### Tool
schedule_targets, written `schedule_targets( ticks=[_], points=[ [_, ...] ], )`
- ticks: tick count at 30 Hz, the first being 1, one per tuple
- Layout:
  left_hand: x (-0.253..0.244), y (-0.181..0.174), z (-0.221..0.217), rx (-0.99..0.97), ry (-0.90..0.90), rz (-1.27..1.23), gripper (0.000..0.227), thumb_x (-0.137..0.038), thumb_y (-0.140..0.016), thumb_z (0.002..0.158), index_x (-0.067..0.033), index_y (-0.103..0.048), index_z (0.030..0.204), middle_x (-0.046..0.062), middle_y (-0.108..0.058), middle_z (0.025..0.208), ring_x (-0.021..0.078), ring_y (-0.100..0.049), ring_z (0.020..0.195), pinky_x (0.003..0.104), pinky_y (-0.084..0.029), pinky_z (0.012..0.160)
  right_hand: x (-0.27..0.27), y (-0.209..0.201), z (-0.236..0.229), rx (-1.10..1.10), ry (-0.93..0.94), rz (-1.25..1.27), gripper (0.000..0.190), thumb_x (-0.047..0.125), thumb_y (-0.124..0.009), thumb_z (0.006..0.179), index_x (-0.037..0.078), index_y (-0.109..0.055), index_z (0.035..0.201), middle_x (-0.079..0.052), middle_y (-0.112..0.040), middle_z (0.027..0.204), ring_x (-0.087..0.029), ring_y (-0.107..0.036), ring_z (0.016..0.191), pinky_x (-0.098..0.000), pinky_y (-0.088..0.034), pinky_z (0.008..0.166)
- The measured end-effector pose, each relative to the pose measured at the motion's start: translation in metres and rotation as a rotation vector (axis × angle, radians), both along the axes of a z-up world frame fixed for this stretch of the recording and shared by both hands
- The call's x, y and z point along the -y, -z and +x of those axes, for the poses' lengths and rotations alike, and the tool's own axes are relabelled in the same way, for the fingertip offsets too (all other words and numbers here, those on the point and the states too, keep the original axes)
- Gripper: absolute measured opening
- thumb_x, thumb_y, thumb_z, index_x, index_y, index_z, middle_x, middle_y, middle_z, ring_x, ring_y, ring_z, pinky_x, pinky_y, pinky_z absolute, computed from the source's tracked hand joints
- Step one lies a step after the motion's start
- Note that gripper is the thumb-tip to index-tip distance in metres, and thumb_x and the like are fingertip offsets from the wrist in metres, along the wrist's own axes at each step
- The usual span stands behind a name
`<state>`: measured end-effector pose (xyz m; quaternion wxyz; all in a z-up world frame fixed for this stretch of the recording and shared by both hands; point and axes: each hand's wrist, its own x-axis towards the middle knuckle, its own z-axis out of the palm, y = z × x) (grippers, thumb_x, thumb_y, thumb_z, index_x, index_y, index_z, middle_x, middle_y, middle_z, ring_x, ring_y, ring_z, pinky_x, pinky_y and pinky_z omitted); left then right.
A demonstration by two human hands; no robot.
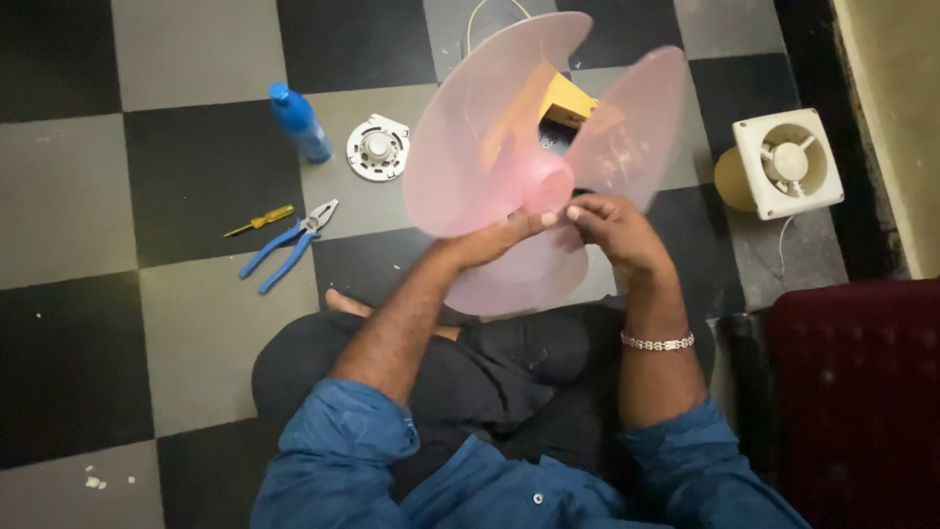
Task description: The person wipes a detached pink fan blade with a cloth, cleaning both sides of each blade. The person then places the blade on the floor and picks up the fan motor housing to inspect it.
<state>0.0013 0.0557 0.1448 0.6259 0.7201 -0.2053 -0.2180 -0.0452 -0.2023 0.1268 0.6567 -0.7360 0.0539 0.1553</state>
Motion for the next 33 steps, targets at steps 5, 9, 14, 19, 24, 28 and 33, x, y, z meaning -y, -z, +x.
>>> schedule_targets(
  ticks=[5,9,14,19,24,28,33],
  points=[
    [-0.014,0.025,0.016,0.060,0.011,-0.067,0.085,-0.039,-0.074,0.088,-0.0104,-0.035,0.158,0.016,-0.049,0.153,0.0263,-0.046,0.141,0.038,-0.038,0.114,-0.004,-0.002,0.007,-0.112,0.100,0.097,0.021,0.022,-0.059,0.100,0.004,-0.067,0.108,-0.005,-0.074,0.101,-0.016,-0.070,0.082,-0.0318,-0.058,0.071],
    [0.004,0.062,0.021,0.222,-0.196,-0.057,0.064,-0.032,-0.068,0.101,-0.0066,-0.046,0.156,0.017,-0.052,0.155,0.0277,-0.047,0.143,0.041,-0.037,0.118,-0.020,0.007,0.016,0.009,0.032,-0.169,0.025,0.024,-0.065,0.099,0.003,-0.064,0.112,-0.007,-0.071,0.105,-0.016,-0.068,0.088,-0.0310,-0.055,0.073],
    [0.008,0.088,0.038,-0.212,-0.574,-0.411,0.053,-0.029,-0.077,0.095,0.0037,-0.060,0.134,0.015,-0.065,0.126,0.0271,-0.061,0.115,0.040,-0.052,0.098,-0.005,0.004,0.014,0.110,0.206,-0.379,0.030,0.026,-0.066,0.102,0.000,-0.068,0.117,-0.008,-0.072,0.104,-0.017,-0.068,0.090,-0.0315,-0.056,0.078],
    [-0.008,0.082,0.046,-0.413,-0.572,-0.586,0.051,-0.028,-0.078,0.090,0.0027,-0.063,0.128,0.009,-0.064,0.108,0.0219,-0.060,0.093,0.035,-0.054,0.079,0.000,0.000,0.005,-0.084,0.052,0.246,0.034,0.025,-0.066,0.099,-0.001,-0.068,0.120,-0.009,-0.073,0.104,-0.019,-0.070,0.085,-0.0327,-0.060,0.073],
    [-0.018,0.065,0.033,0.049,-0.230,-0.540,0.061,-0.019,-0.083,0.090,0.0030,-0.051,0.138,0.007,-0.063,0.122,0.0188,-0.060,0.108,0.033,-0.053,0.094,-0.005,0.010,0.002,0.007,0.096,0.190,0.037,0.023,-0.072,0.099,-0.005,-0.064,0.122,-0.011,-0.070,0.103,-0.022,-0.069,0.084,-0.0343,-0.060,0.072],
    [-0.042,0.035,0.020,-0.355,0.080,0.150,0.039,-0.022,-0.073,0.085,-0.0024,-0.070,0.119,0.007,-0.072,0.102,0.0202,-0.072,0.087,0.041,-0.064,0.070,-0.006,0.009,0.004,0.142,0.223,0.242,0.041,0.024,-0.074,0.100,-0.004,-0.063,0.128,-0.008,-0.069,0.111,-0.017,-0.069,0.094,-0.0323,-0.060,0.080],
    [-0.078,-0.013,0.014,-0.009,-0.016,0.046,0.026,-0.022,-0.070,0.094,-0.0004,-0.078,0.107,0.011,-0.081,0.090,0.0177,-0.075,0.075,0.032,-0.060,0.068,-0.022,0.007,-0.001,0.119,0.331,0.561,0.060,0.052,-0.067,0.092,0.006,-0.063,0.131,-0.006,-0.069,0.120,-0.021,-0.071,0.105,-0.0372,-0.062,0.087]
  ],
)
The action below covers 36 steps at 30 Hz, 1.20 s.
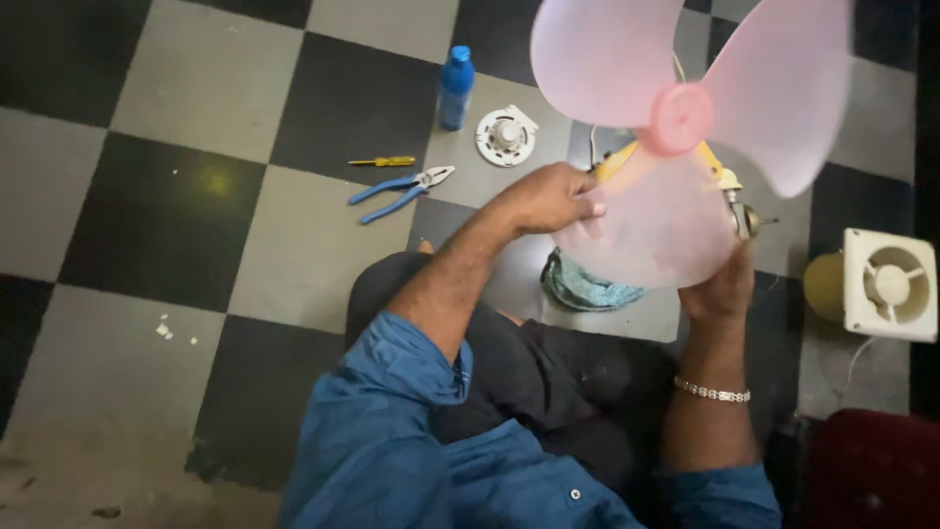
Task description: The person wipes a detached pink fan blade with a cloth, cleaning both sides of each blade. The person then places the blade on the floor and picks up the fan motor housing to inspect it.
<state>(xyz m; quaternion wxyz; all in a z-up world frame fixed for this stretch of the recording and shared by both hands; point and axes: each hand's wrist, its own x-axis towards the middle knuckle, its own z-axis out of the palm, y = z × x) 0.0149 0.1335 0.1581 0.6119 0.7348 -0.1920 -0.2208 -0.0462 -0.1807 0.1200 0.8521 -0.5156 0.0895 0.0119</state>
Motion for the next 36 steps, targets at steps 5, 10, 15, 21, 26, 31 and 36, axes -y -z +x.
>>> schedule_targets(
  ticks=[5,10,15,21,26,31,36],
  points=[
    [-0.066,-0.022,-0.006,-0.130,-0.157,-0.201,0.021,-0.018,-0.065,0.096,-0.0003,-0.069,0.107,0.010,-0.077,0.094,0.0151,-0.076,0.067,0.031,-0.062,0.060,-0.013,0.016,0.005,0.325,-0.402,0.132,0.053,0.061,-0.059,0.108,0.011,-0.067,0.123,-0.013,-0.072,0.126,-0.032,-0.074,0.101,-0.0453,-0.063,0.085],
    [-0.162,0.030,-0.027,-0.108,-0.494,-0.407,0.023,-0.016,-0.062,0.102,0.0019,-0.069,0.115,0.011,-0.078,0.101,0.0144,-0.074,0.078,0.029,-0.061,0.070,-0.050,0.053,0.010,0.287,-0.485,-0.158,0.067,0.057,-0.064,0.100,0.000,-0.064,0.136,-0.021,-0.072,0.121,-0.032,-0.074,0.096,-0.0400,-0.061,0.083],
    [-0.226,0.143,-0.047,-0.057,-0.866,-0.448,0.026,-0.012,-0.064,0.103,0.0035,-0.069,0.123,0.009,-0.077,0.106,0.0145,-0.072,0.087,0.031,-0.060,0.076,-0.125,0.078,0.024,0.127,-0.639,-0.416,0.051,0.038,-0.063,0.102,-0.005,-0.065,0.130,-0.020,-0.075,0.112,-0.027,-0.075,0.089,-0.0346,-0.058,0.077],
    [-0.272,0.251,-0.058,-0.408,-1.019,-0.411,0.031,-0.017,-0.063,0.097,-0.0016,-0.067,0.124,0.007,-0.075,0.099,0.0158,-0.071,0.076,0.034,-0.060,0.057,-0.245,0.090,0.062,0.099,-0.868,-0.797,0.039,0.025,-0.062,0.099,0.001,-0.067,0.129,-0.013,-0.077,0.114,-0.022,-0.075,0.090,-0.0341,-0.058,0.076],
    [-0.287,0.278,-0.060,-0.476,-1.053,-0.234,0.035,-0.024,-0.066,0.097,0.0013,-0.068,0.121,0.009,-0.074,0.096,0.0165,-0.069,0.070,0.033,-0.055,0.050,-0.314,0.102,0.076,0.321,-0.960,-1.001,0.050,0.023,-0.068,0.095,0.005,-0.058,0.140,-0.013,-0.070,0.128,-0.024,-0.073,0.099,-0.0369,-0.057,0.088],
    [-0.283,0.294,-0.065,-0.521,-1.062,-0.183,0.033,-0.026,-0.072,0.093,0.0007,-0.072,0.112,0.008,-0.073,0.087,0.0155,-0.066,0.064,0.031,-0.056,0.048,-0.343,0.128,0.087,0.317,-1.008,-0.943,0.060,0.021,-0.068,0.095,0.007,-0.049,0.150,-0.014,-0.065,0.140,-0.024,-0.072,0.112,-0.0381,-0.055,0.097],
    [-0.288,0.299,-0.072,-0.457,-1.045,0.014,0.035,-0.029,-0.075,0.088,0.0014,-0.074,0.105,0.012,-0.071,0.078,0.0199,-0.064,0.058,0.035,-0.056,0.051,-0.341,0.135,0.087,0.308,-0.971,-0.924,0.064,0.020,-0.070,0.094,0.008,-0.044,0.152,-0.015,-0.058,0.146,-0.025,-0.071,0.114,-0.0391,-0.056,0.096]
  ],
)
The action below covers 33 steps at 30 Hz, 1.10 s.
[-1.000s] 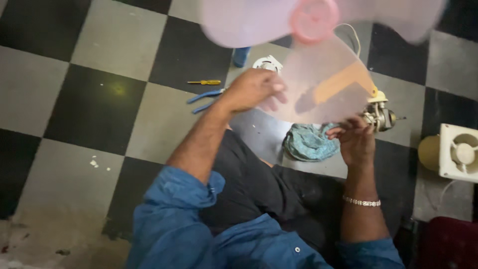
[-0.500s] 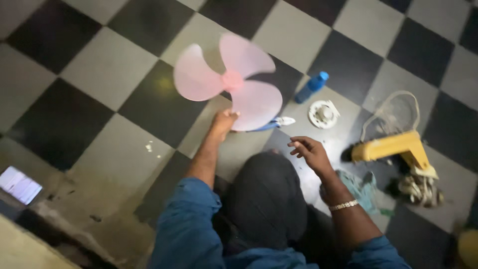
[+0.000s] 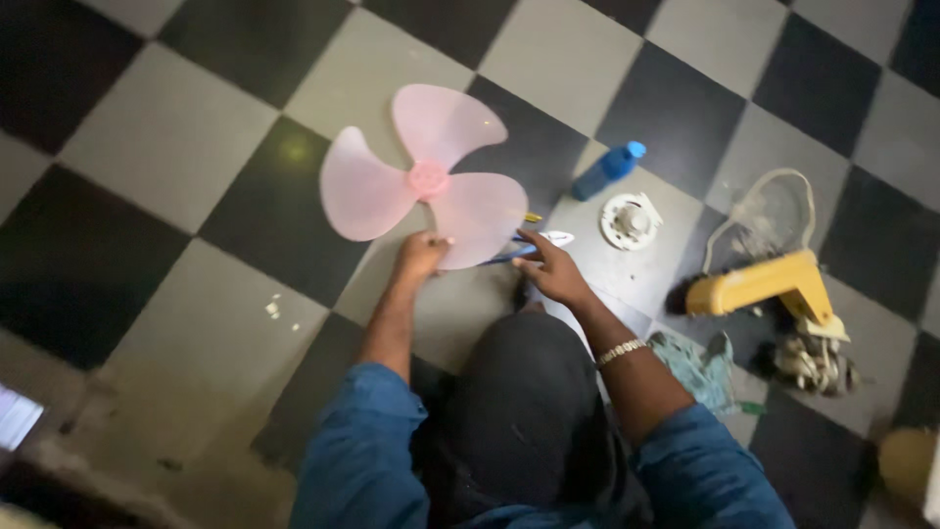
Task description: The person wipes a detached pink fan blade with a cloth, cleaning both sides of each blade. The person then places the blade on the floor and picks up the fan motor housing to inspect it.
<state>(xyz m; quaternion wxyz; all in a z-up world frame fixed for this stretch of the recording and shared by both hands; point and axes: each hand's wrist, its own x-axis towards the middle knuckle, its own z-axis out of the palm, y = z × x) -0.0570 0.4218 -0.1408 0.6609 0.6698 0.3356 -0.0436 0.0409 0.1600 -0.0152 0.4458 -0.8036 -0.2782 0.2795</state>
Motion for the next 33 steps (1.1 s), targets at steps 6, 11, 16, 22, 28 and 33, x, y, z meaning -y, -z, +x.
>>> schedule_targets(
  ticks=[6,11,16,22,28,33],
  points=[
    [-0.006,-0.037,-0.004,-0.049,0.170,0.591,0.047,-0.042,-0.073,0.089,0.0023,-0.074,0.106,0.026,-0.073,0.103,0.0425,-0.069,0.098,0.049,-0.053,0.090,0.020,-0.027,-0.004,-0.032,0.082,0.014,0.067,0.024,-0.071,0.093,0.011,-0.045,0.154,-0.015,-0.057,0.149,-0.028,-0.069,0.120,-0.0389,-0.057,0.095],
    [0.022,-0.102,-0.002,-0.103,0.263,0.749,0.056,-0.040,-0.075,0.088,0.0032,-0.067,0.123,0.029,-0.070,0.115,0.0447,-0.066,0.111,0.049,-0.051,0.098,0.069,-0.034,-0.008,0.034,0.175,0.010,0.073,0.025,-0.074,0.093,0.010,-0.040,0.155,-0.015,-0.050,0.156,-0.029,-0.065,0.126,-0.0396,-0.058,0.096],
    [0.093,-0.172,0.035,0.187,0.543,0.510,0.067,-0.039,-0.078,0.081,-0.0037,-0.061,0.135,0.022,-0.069,0.125,0.0365,-0.066,0.117,0.043,-0.051,0.100,0.141,-0.029,-0.004,0.088,0.292,0.109,0.090,0.021,-0.080,0.087,0.008,-0.028,0.159,-0.017,-0.041,0.161,-0.031,-0.060,0.132,-0.0405,-0.057,0.096],
    [0.213,-0.195,0.138,0.296,0.852,0.591,0.057,-0.033,-0.075,0.083,-0.0099,-0.064,0.134,0.020,-0.067,0.128,0.0381,-0.062,0.120,0.044,-0.048,0.102,0.189,-0.025,0.030,0.094,0.456,0.123,0.097,0.018,-0.084,0.081,0.008,-0.026,0.159,-0.018,-0.035,0.162,-0.029,-0.059,0.129,-0.0395,-0.058,0.093],
    [0.256,-0.125,0.185,0.150,0.513,0.064,0.047,-0.038,-0.050,0.096,-0.0069,-0.070,0.125,0.018,-0.073,0.122,0.0356,-0.070,0.112,0.046,-0.055,0.095,0.183,-0.002,0.064,0.143,0.616,-0.020,0.071,0.008,-0.074,0.090,0.007,-0.041,0.153,-0.017,-0.050,0.155,-0.026,-0.068,0.119,-0.0340,-0.057,0.094],
    [0.263,-0.085,0.200,0.191,0.221,-0.048,0.063,-0.054,-0.041,0.103,-0.0017,-0.070,0.124,0.022,-0.073,0.119,0.0355,-0.068,0.114,0.043,-0.050,0.099,0.168,0.028,0.087,-0.002,0.675,0.194,0.059,-0.005,-0.053,0.089,0.000,-0.049,0.148,-0.018,-0.056,0.150,-0.027,-0.066,0.124,-0.0348,-0.054,0.096]
  ],
)
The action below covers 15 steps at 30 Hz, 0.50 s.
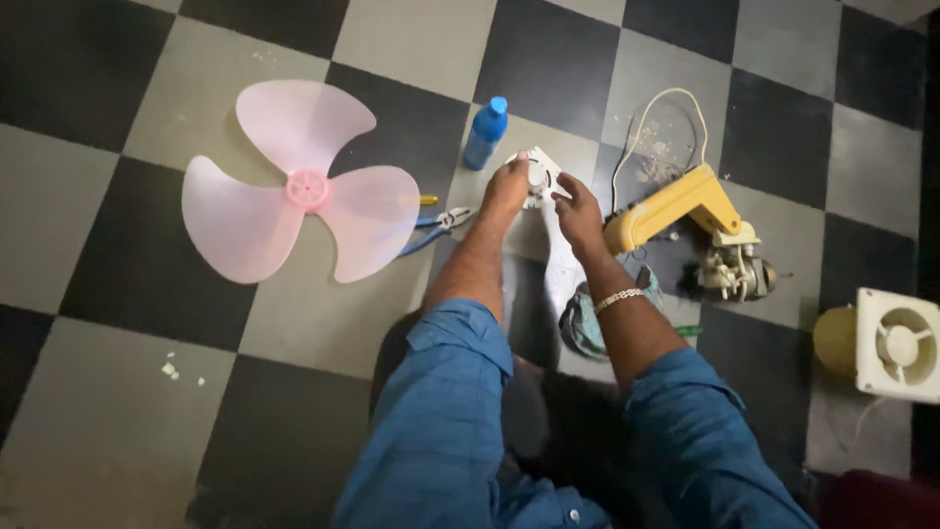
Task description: The person wipes a detached pink fan blade with a cloth, cleaning both sides of each blade. The person then places the blade on the floor and picks up the fan motor housing to inspect it.
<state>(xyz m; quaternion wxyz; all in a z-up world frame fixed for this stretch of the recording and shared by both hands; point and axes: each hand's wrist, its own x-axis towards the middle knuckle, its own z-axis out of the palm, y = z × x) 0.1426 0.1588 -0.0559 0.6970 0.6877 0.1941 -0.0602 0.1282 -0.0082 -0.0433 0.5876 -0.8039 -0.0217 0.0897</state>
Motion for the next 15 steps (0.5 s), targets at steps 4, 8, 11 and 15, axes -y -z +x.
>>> schedule_targets(
  ticks=[4,8,11,15],
  points=[
    [-0.003,0.003,0.018,-0.090,0.043,0.042,0.070,-0.058,-0.034,0.104,-0.0016,-0.067,0.129,0.024,-0.069,0.124,0.0365,-0.062,0.120,0.043,-0.046,0.102,-0.009,0.004,0.019,-0.177,0.117,0.330,0.059,-0.008,-0.046,0.089,-0.005,-0.045,0.148,-0.018,-0.052,0.151,-0.030,-0.058,0.133,-0.0360,-0.051,0.101],
    [0.003,0.014,0.018,-0.087,-0.009,-0.152,0.071,-0.060,-0.037,0.102,-0.0019,-0.063,0.133,0.021,-0.069,0.128,0.0313,-0.063,0.122,0.041,-0.047,0.103,-0.009,0.014,0.020,-0.217,0.109,0.330,0.057,-0.006,-0.046,0.092,-0.007,-0.045,0.149,-0.020,-0.052,0.152,-0.033,-0.053,0.141,-0.0384,-0.048,0.109],
    [0.010,0.018,0.021,-0.006,0.036,-0.363,0.065,-0.055,-0.038,0.105,-0.0013,-0.064,0.131,0.020,-0.069,0.132,0.0291,-0.064,0.123,0.040,-0.047,0.106,-0.011,0.019,0.022,-0.229,0.044,0.306,0.059,-0.006,-0.045,0.091,-0.005,-0.045,0.150,-0.020,-0.051,0.153,-0.032,-0.049,0.143,-0.0382,-0.044,0.112],
    [0.002,0.012,0.027,0.236,0.307,0.225,0.045,-0.036,-0.051,0.097,-0.0031,-0.071,0.120,0.019,-0.073,0.120,0.0295,-0.067,0.111,0.041,-0.051,0.094,-0.014,0.021,0.013,-0.165,0.008,0.202,0.060,-0.008,-0.048,0.089,-0.004,-0.049,0.149,-0.021,-0.056,0.147,-0.030,-0.053,0.138,-0.0368,-0.044,0.113]
  ],
)
